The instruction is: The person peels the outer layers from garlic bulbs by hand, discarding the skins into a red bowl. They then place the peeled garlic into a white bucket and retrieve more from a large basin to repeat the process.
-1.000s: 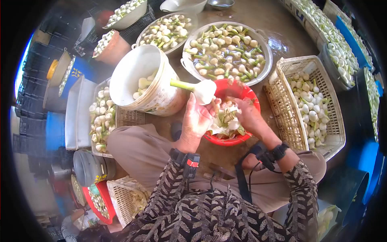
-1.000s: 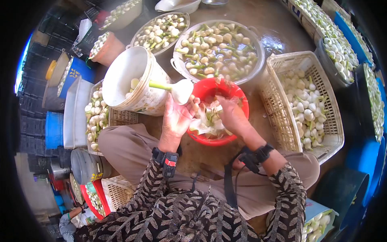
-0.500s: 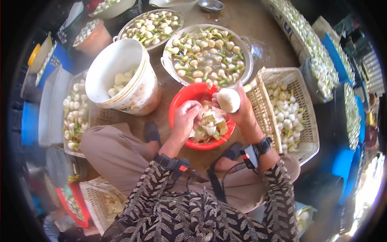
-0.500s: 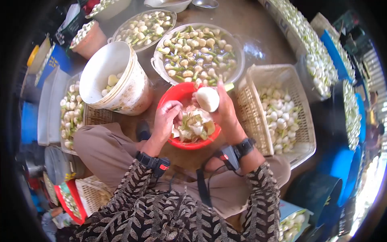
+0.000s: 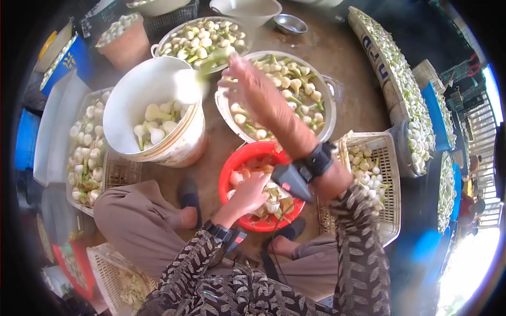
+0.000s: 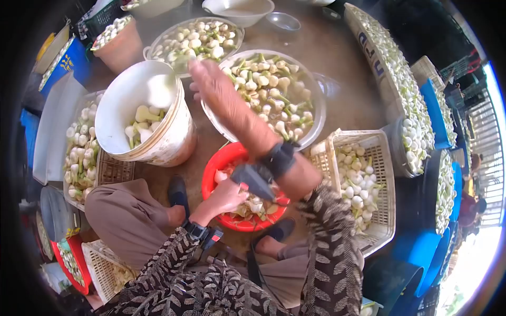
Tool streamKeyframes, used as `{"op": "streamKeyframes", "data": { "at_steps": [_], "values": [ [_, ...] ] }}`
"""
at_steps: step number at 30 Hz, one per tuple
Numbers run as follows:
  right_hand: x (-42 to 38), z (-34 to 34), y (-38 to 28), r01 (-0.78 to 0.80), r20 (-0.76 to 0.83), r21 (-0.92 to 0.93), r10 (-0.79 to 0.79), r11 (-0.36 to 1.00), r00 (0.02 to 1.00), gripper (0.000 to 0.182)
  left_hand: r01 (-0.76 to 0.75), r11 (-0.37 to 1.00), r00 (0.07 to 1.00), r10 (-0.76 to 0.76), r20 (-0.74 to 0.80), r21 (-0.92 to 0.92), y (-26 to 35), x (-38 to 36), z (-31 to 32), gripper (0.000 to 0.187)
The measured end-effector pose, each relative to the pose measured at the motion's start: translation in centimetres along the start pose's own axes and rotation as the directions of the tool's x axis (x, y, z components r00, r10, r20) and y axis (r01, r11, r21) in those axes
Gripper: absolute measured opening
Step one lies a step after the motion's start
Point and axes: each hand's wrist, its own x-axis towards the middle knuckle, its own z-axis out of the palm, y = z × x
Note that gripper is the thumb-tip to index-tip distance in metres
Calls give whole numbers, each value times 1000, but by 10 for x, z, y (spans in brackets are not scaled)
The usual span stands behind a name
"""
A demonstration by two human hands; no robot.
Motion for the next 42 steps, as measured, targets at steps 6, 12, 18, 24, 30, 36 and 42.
{"op": "streamKeyframes", "data": {
  "at_steps": [6,12,18,24,30,36,42],
  "values": [
    [48,-147,131,70,203,-909,290,411,935,26,300,954,951,-301,76,24,-2,33,-47,24],
    [19,-180,269,293,355,-934,443,206,823,25,288,905,954,-299,16,-313,-7,56,-55,22],
    [31,-221,291,136,222,-974,668,180,711,21,450,791,883,-463,74,-416,-12,76,-68,25],
    [-14,-210,168,-352,134,-514,479,782,868,51,314,611,836,-541,-94,-727,-21,108,-37,38],
    [-109,-137,88,-60,27,-720,115,691,993,35,244,155,895,-416,161,-957,4,100,-14,44],
    [-158,-94,33,-253,-232,-647,130,719,964,19,227,185,892,-433,128,-956,58,50,-27,36],
    [-193,-62,17,-44,-145,-773,-107,633,984,12,144,291,907,-422,8,-946,88,13,-24,36]
  ]
}}
